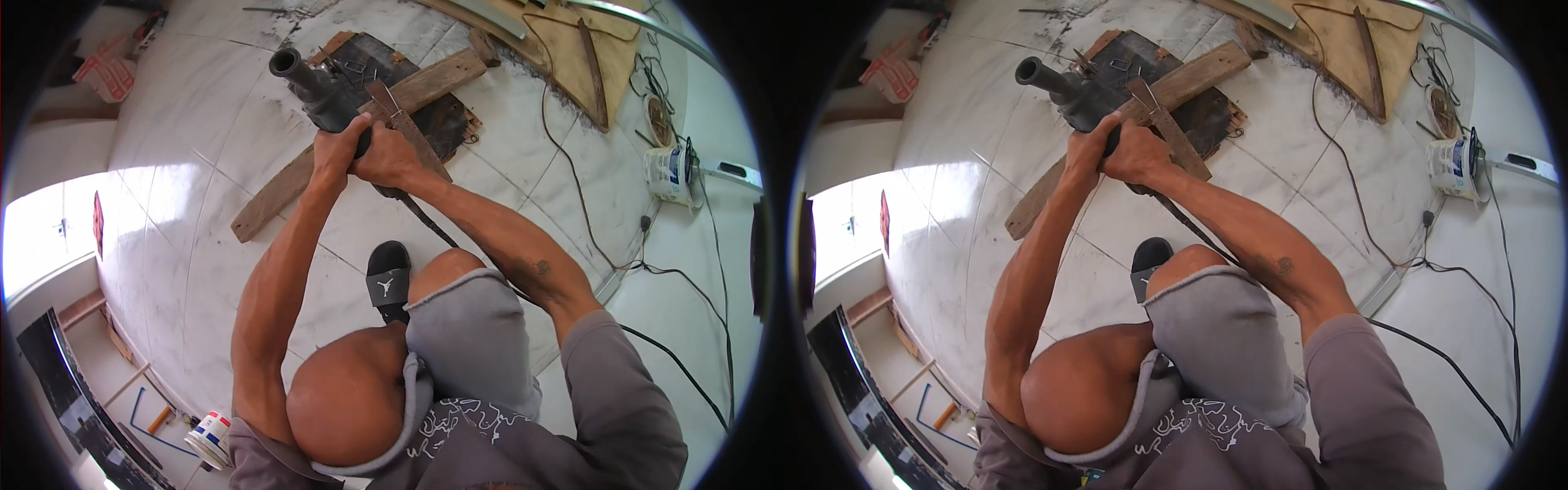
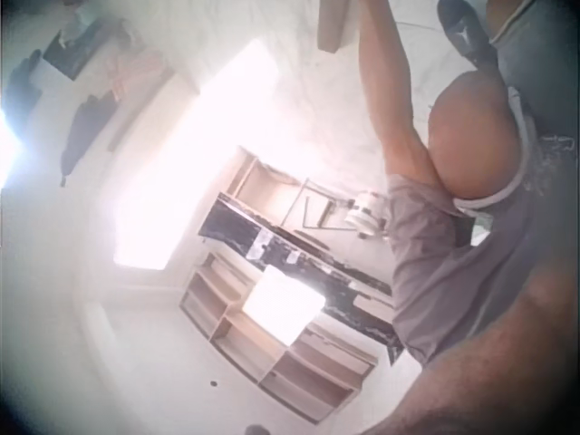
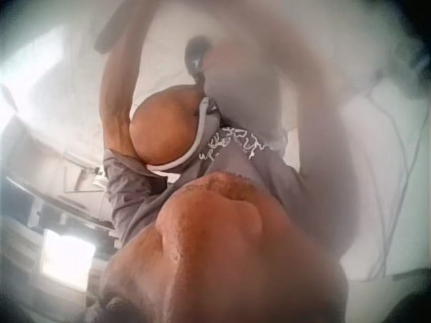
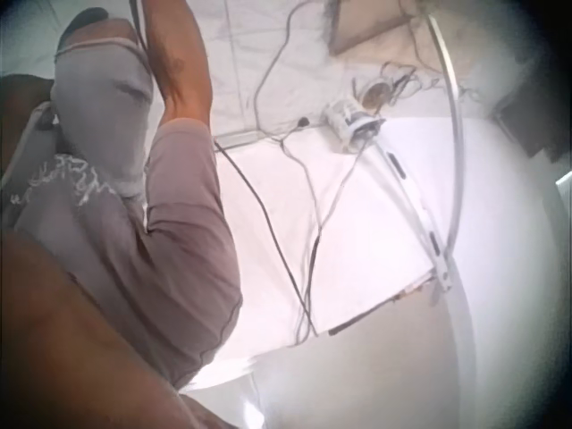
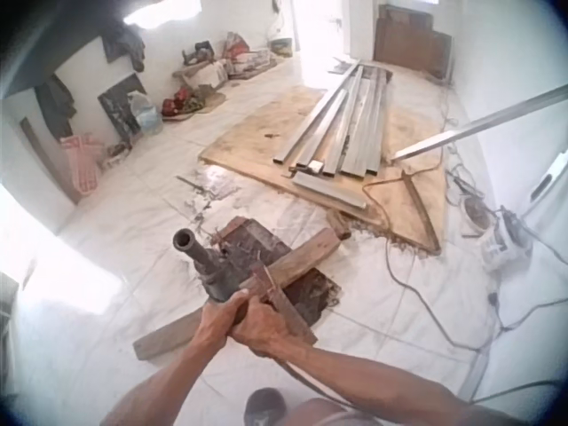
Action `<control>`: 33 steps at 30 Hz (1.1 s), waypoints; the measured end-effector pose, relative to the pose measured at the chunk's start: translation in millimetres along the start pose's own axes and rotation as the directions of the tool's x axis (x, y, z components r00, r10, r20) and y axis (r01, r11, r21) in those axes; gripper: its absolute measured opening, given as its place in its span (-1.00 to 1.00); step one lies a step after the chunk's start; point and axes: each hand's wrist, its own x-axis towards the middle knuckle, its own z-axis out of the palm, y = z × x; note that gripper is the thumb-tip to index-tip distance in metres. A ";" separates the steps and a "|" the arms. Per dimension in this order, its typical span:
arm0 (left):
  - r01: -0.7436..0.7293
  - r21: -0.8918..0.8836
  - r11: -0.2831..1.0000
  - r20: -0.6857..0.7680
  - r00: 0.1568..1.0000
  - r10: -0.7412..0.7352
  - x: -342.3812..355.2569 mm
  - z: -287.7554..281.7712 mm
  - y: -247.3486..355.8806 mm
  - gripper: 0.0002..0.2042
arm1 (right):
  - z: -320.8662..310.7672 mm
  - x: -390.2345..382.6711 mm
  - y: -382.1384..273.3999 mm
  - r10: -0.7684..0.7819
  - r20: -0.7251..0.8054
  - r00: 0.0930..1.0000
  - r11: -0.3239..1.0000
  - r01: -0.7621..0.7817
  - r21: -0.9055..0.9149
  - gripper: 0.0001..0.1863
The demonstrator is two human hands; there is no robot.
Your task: The person uses an angle grinder to cut through a metal pipe, holding the pipe steady with their foot and adjusting the tool as sparks fly. During the process, the person picks up and puts on sunglasses.
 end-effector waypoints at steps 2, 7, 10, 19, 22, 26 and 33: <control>0.005 0.027 1.000 -0.019 1.000 -0.005 -10.5 -4.1 6.0 -0.54 | -2.7 -12.8 -6.9 0.003 0.003 1.000 1.000 -0.003 0.015 -0.29; -0.034 0.072 0.997 -0.050 0.998 0.038 -30.4 -0.1 30.7 -0.53 | -22.9 -30.1 -20.7 -0.095 -0.013 0.995 0.993 0.096 0.069 -0.31; -0.047 0.134 0.990 -0.110 0.992 0.062 -31.2 -2.7 49.7 -0.51 | -32.4 -29.1 -34.0 -0.107 -0.031 0.994 0.991 0.110 0.079 -0.32; -0.020 0.096 0.995 -0.004 1.000 0.020 -42.5 17.9 78.0 -0.51 | -53.1 -30.2 -28.2 -0.184 -0.066 0.981 0.980 0.188 0.059 -0.27; 0.004 0.118 0.993 0.034 0.999 -0.008 -41.1 27.5 74.2 -0.51 | -63.5 -33.6 -17.6 -0.147 -0.067 0.987 0.986 0.151 0.074 -0.27; -0.025 0.218 0.976 -0.024 0.999 0.031 -0.8 26.7 36.9 -0.53 | -50.8 -15.2 -7.5 -0.133 0.005 0.991 0.981 0.131 0.144 -0.30; -0.107 0.110 0.988 -0.043 0.993 0.112 24.4 25.6 -26.7 -0.49 | 1.7 15.0 30.2 0.023 -0.062 0.998 0.997 -0.018 0.079 -0.32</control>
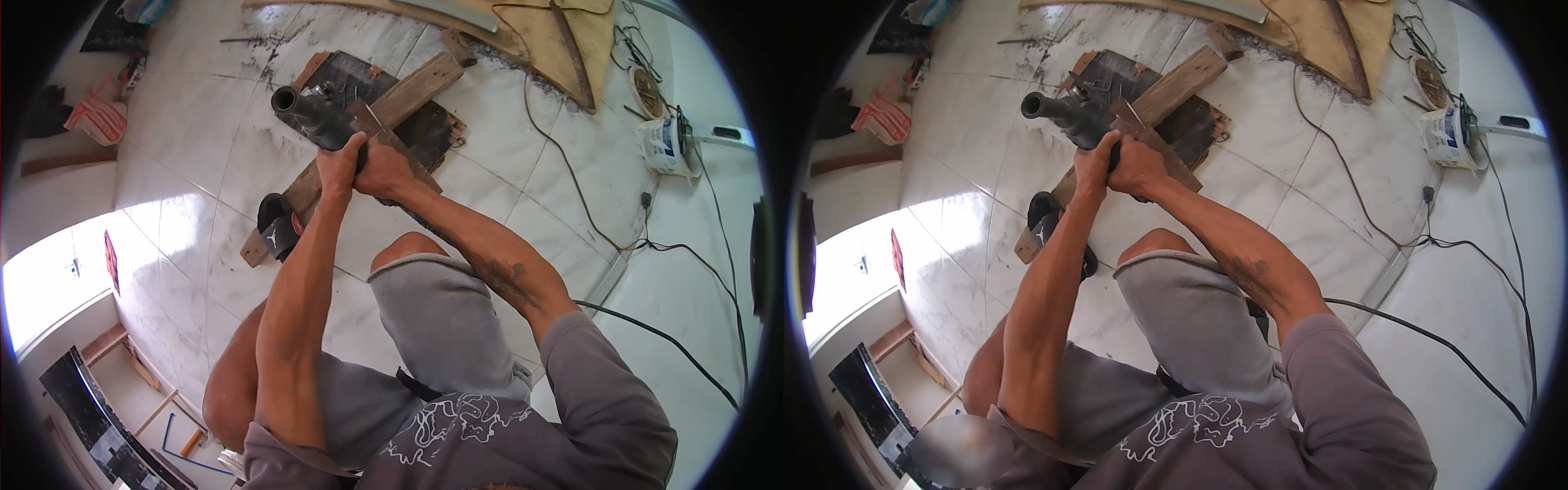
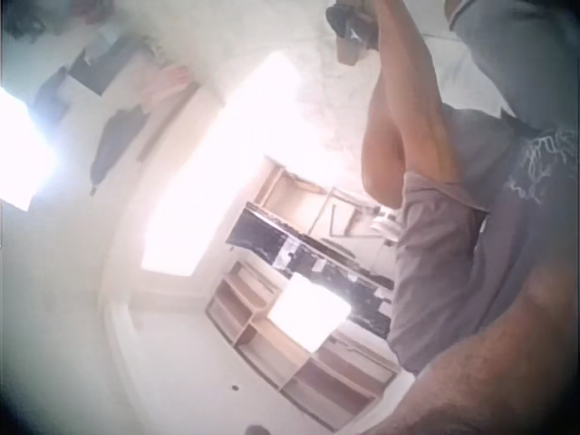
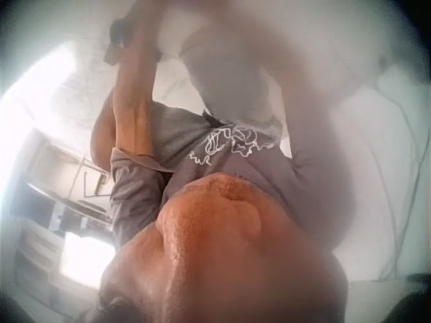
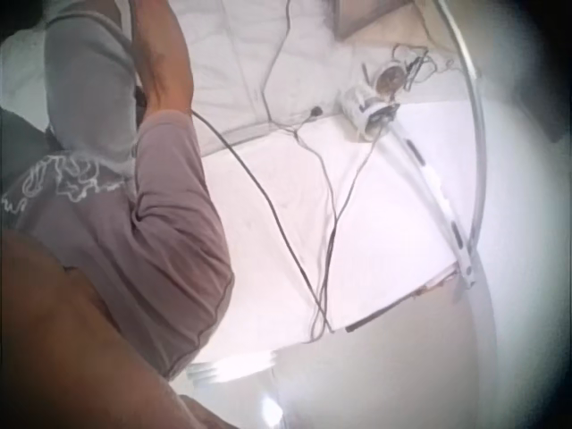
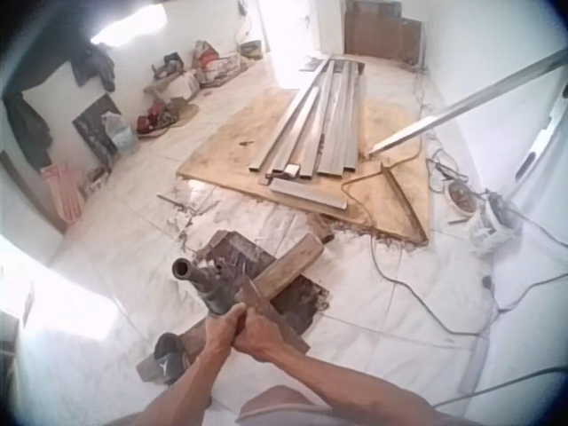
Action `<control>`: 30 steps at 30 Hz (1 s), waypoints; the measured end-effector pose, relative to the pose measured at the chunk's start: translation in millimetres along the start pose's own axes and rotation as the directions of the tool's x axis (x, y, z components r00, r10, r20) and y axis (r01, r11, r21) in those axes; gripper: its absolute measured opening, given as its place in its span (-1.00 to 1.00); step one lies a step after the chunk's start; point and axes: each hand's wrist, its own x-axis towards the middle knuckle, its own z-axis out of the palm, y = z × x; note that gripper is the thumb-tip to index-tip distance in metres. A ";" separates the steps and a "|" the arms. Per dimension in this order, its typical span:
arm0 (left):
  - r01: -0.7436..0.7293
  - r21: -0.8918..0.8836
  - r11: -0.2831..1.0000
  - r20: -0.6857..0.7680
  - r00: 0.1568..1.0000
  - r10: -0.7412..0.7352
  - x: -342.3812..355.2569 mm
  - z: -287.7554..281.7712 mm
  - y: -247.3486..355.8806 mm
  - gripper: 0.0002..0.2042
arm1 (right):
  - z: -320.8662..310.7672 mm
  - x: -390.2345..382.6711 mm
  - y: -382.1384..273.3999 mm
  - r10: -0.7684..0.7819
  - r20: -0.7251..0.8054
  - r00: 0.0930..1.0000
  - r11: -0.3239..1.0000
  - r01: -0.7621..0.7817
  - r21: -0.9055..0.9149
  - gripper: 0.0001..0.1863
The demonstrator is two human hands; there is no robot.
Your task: The person uses an angle grinder to cut through a metal pipe, holding the pipe steady with their foot and adjusting the tool as sparks fly. During the process, the person picks up and puts on sunglasses.
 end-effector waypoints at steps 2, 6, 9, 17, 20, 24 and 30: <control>0.044 0.070 0.997 -0.010 0.999 -0.043 2.2 -4.8 -8.3 -0.49 | 13.3 5.7 8.4 0.026 0.036 0.999 1.000 -0.025 -0.018 -0.32; 0.026 0.014 1.000 -0.040 0.999 -0.025 13.3 -11.7 -22.5 -0.51 | 34.0 14.2 9.6 0.041 -0.009 0.999 0.999 -0.041 -0.017 -0.32; 0.000 -0.030 1.000 -0.045 0.999 -0.002 26.6 -16.4 -32.8 -0.50 | 40.5 20.9 4.4 0.040 -0.034 0.999 0.998 -0.042 -0.045 -0.33; 0.065 0.087 0.994 -0.045 0.997 -0.062 29.9 -12.7 -40.9 -0.55 | 41.3 23.9 7.7 0.064 -0.052 0.997 0.988 -0.071 -0.135 -0.36; 0.027 0.127 0.991 -0.102 0.995 -0.014 31.2 -10.7 -45.1 -0.53 | 41.7 23.3 7.6 0.037 -0.072 0.997 0.987 -0.048 -0.154 -0.34; 0.089 0.124 0.988 -0.111 0.991 -0.075 40.3 -12.1 -53.7 -0.39 | 44.4 26.4 5.3 0.032 -0.040 0.999 0.984 -0.038 -0.174 -0.32; 0.096 0.083 0.992 -0.113 0.990 -0.086 37.0 -2.0 -50.3 -0.29 | 41.0 34.1 22.8 -0.004 -0.054 0.999 0.983 -0.006 -0.186 -0.30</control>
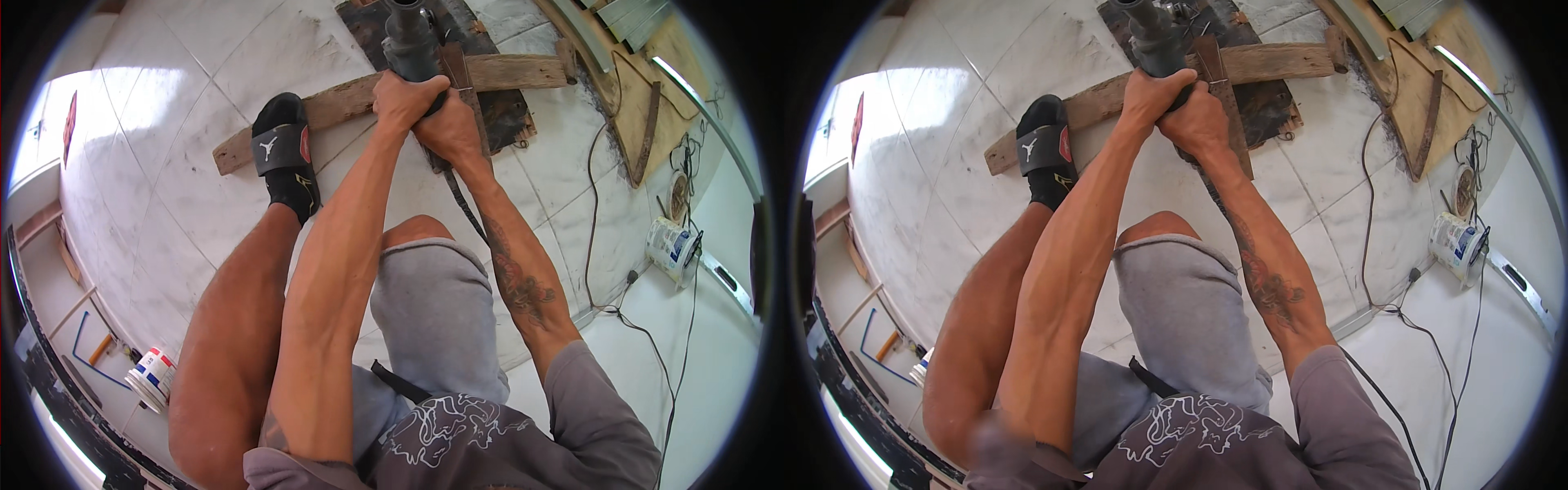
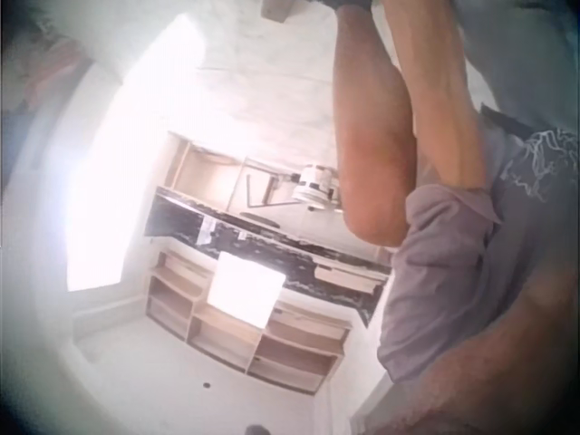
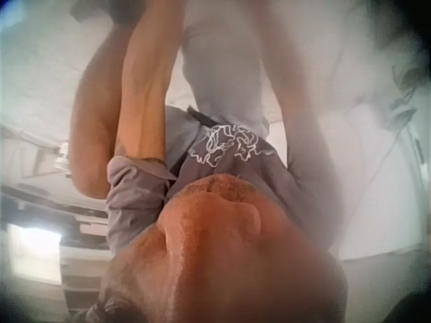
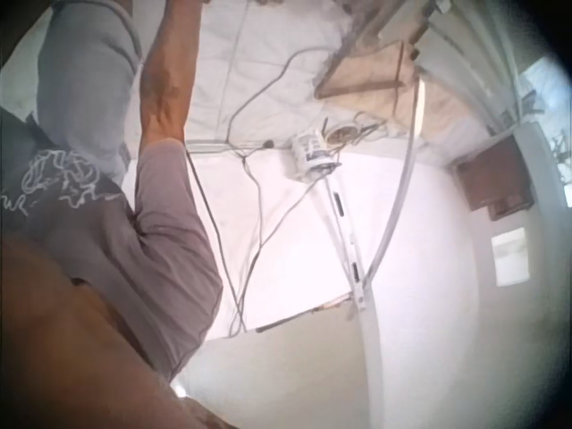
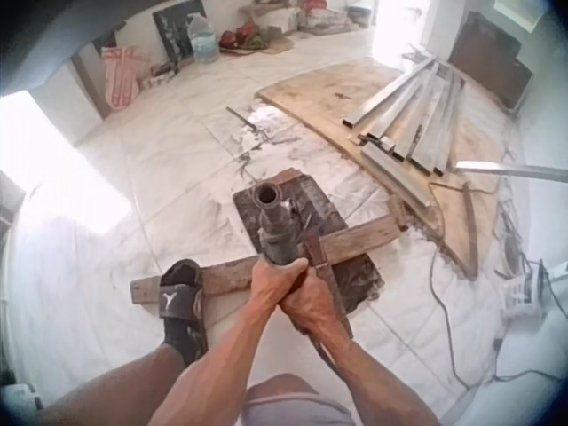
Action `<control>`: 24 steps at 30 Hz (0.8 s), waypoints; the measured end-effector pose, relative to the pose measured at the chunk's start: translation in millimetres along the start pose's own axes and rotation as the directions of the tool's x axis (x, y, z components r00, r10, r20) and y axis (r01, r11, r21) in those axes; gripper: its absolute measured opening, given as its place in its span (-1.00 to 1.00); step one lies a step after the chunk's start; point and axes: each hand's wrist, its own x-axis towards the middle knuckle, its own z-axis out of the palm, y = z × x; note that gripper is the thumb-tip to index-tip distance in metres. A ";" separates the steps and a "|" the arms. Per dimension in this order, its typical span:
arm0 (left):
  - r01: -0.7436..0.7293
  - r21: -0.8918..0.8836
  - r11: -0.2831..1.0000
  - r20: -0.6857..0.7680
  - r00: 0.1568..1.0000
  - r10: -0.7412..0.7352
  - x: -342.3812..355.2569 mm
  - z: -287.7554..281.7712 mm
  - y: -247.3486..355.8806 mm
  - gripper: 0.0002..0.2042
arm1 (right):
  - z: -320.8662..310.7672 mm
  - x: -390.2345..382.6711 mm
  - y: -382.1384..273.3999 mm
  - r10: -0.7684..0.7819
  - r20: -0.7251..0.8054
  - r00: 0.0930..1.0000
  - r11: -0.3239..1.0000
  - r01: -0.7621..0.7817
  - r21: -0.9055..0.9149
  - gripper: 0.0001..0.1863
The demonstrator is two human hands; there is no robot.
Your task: The person uses an angle grinder to cut through a metal pipe, holding the pipe steady with their foot and adjusting the tool as sparks fly. During the process, the person picks up and puts on sunglasses.
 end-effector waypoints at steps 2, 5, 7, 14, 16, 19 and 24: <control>-0.014 -0.002 1.000 -0.012 1.000 0.014 -2.5 -0.9 -2.2 -0.30 | -2.1 -3.0 -1.5 -0.008 0.007 1.000 1.000 0.008 0.028 -0.28; 0.006 0.016 1.000 -0.033 0.999 -0.006 0.0 -2.4 -6.7 -0.30 | -1.3 -5.5 -6.0 -0.001 0.007 1.000 1.000 0.001 -0.009 -0.25; 0.013 -0.019 1.000 -0.025 1.000 -0.013 2.1 -1.6 -8.7 -0.28 | -0.6 -4.1 -6.7 -0.004 0.006 1.000 1.000 0.004 -0.023 -0.24; 0.034 0.021 0.999 -0.006 0.999 -0.034 1.7 3.4 -7.8 -0.24 | -10.3 -8.4 -9.3 0.010 0.025 1.000 0.999 -0.009 -0.036 -0.25; 0.006 0.058 0.998 -0.047 0.999 -0.003 2.0 5.7 -7.5 -0.26 | -9.5 -8.4 -7.1 0.008 0.019 1.000 0.999 -0.008 -0.033 -0.21; 0.026 0.022 0.999 -0.006 1.000 -0.025 0.6 6.1 -7.6 -0.27 | -9.4 -6.9 -1.9 0.012 0.012 1.000 1.000 -0.012 -0.028 -0.19; 0.027 -0.007 1.000 0.019 0.999 -0.027 1.0 2.5 -8.2 -0.29 | -7.4 -6.1 -4.3 0.037 0.035 0.999 0.998 -0.036 -0.049 -0.22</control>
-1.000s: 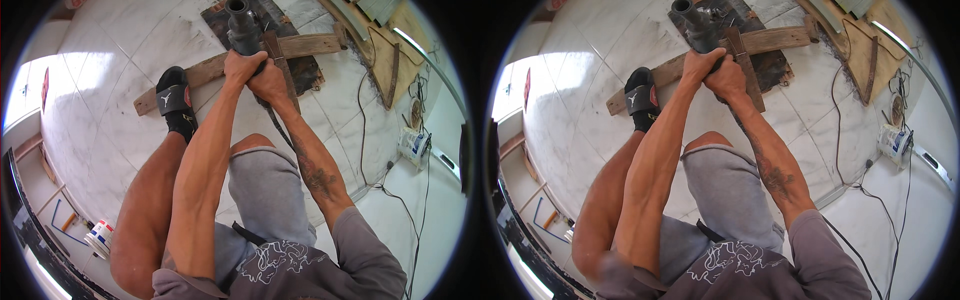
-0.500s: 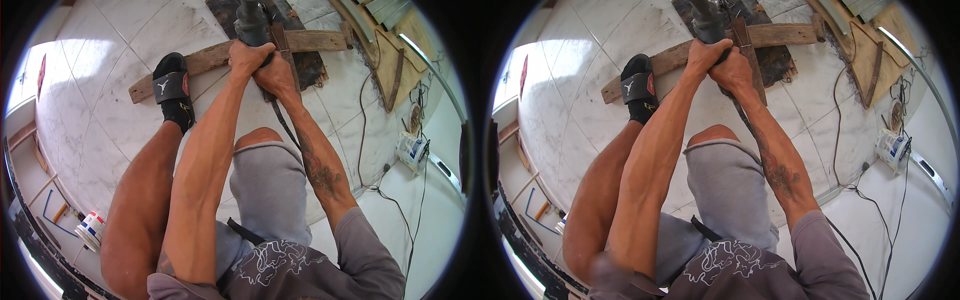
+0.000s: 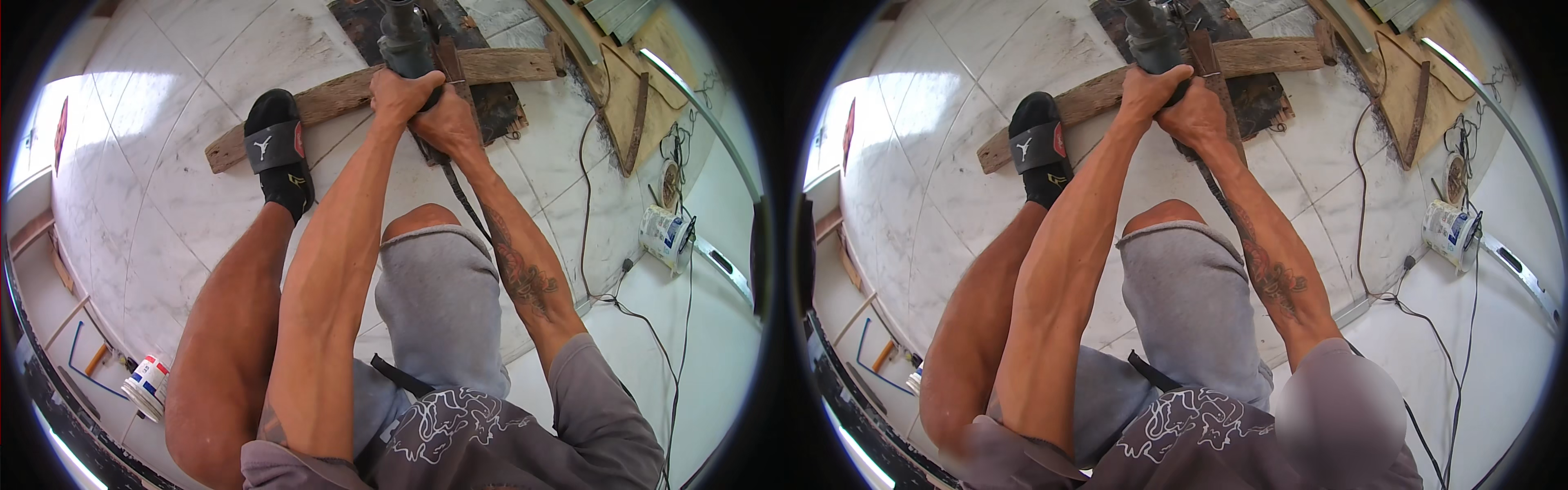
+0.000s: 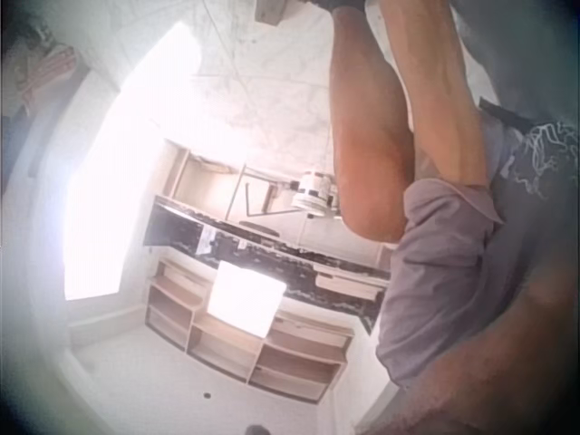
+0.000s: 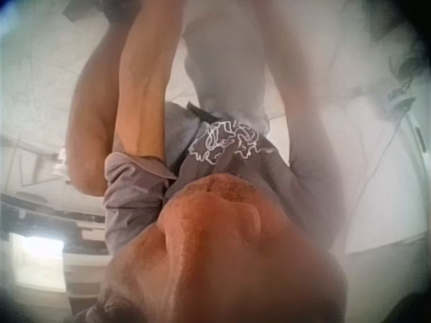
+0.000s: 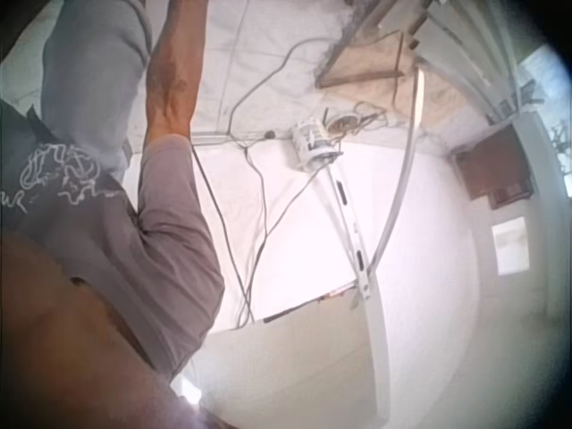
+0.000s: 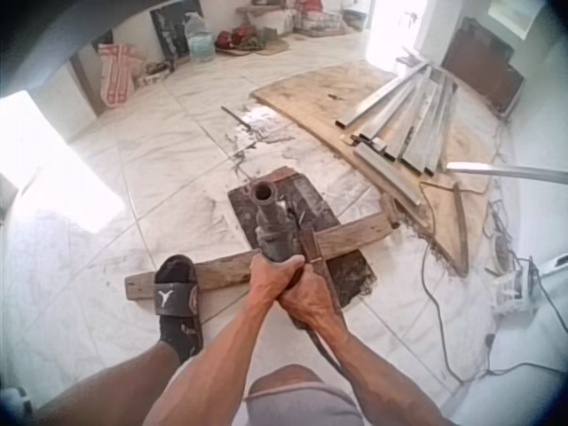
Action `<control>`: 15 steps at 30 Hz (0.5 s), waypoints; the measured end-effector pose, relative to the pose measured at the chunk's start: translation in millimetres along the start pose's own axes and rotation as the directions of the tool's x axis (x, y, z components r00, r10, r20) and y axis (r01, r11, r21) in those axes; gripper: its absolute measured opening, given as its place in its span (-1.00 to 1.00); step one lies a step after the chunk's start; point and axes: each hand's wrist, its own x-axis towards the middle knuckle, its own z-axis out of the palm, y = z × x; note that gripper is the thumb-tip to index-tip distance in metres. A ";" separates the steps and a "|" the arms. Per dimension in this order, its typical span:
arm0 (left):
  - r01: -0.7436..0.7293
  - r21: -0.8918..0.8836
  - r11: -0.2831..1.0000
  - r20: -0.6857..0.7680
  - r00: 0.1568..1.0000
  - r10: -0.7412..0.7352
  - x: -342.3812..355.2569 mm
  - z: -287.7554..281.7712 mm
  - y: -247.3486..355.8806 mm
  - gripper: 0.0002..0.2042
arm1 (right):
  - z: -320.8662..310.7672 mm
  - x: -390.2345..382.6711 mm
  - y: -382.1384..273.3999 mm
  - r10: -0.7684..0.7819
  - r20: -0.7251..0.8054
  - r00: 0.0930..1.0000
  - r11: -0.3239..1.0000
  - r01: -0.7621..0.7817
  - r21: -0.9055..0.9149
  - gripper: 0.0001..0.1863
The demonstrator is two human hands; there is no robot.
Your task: The person uses an angle grinder to cut through a metal pipe, holding the pipe steady with their foot and adjusting the tool as sparks fly. During the process, the person picks up and puts on sunglasses.
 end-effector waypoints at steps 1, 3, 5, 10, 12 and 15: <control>0.001 -0.001 1.000 0.003 1.000 -0.001 1.2 -0.2 -0.3 -0.28 | 0.1 0.8 -0.2 -0.003 -0.005 1.000 1.000 0.003 0.006 -0.23; 0.000 0.014 1.000 -0.010 1.000 0.000 2.7 0.0 -1.1 -0.28 | 0.7 1.5 -0.4 -0.007 -0.009 1.000 1.000 0.008 0.014 -0.23; 0.001 0.028 1.000 -0.020 1.000 0.000 2.9 0.0 -1.1 -0.27 | -0.9 -0.3 -3.2 -0.024 -0.006 1.000 0.999 0.024 -0.026 -0.26; -0.038 0.069 0.997 -0.046 0.998 0.042 -0.9 0.6 -0.5 -0.39 | -1.6 -0.7 -4.4 -0.013 -0.003 1.000 1.000 0.013 -0.025 -0.27; -0.044 0.078 0.996 -0.058 0.997 0.048 -0.7 0.4 -0.4 -0.38 | -1.4 -0.4 -4.8 -0.015 0.005 1.000 1.000 0.015 -0.020 -0.27; -0.041 0.102 0.994 -0.066 0.997 0.048 -0.8 -1.0 -0.4 -0.37 | -0.5 -2.1 -5.2 -0.018 0.002 1.000 1.000 0.018 -0.020 -0.27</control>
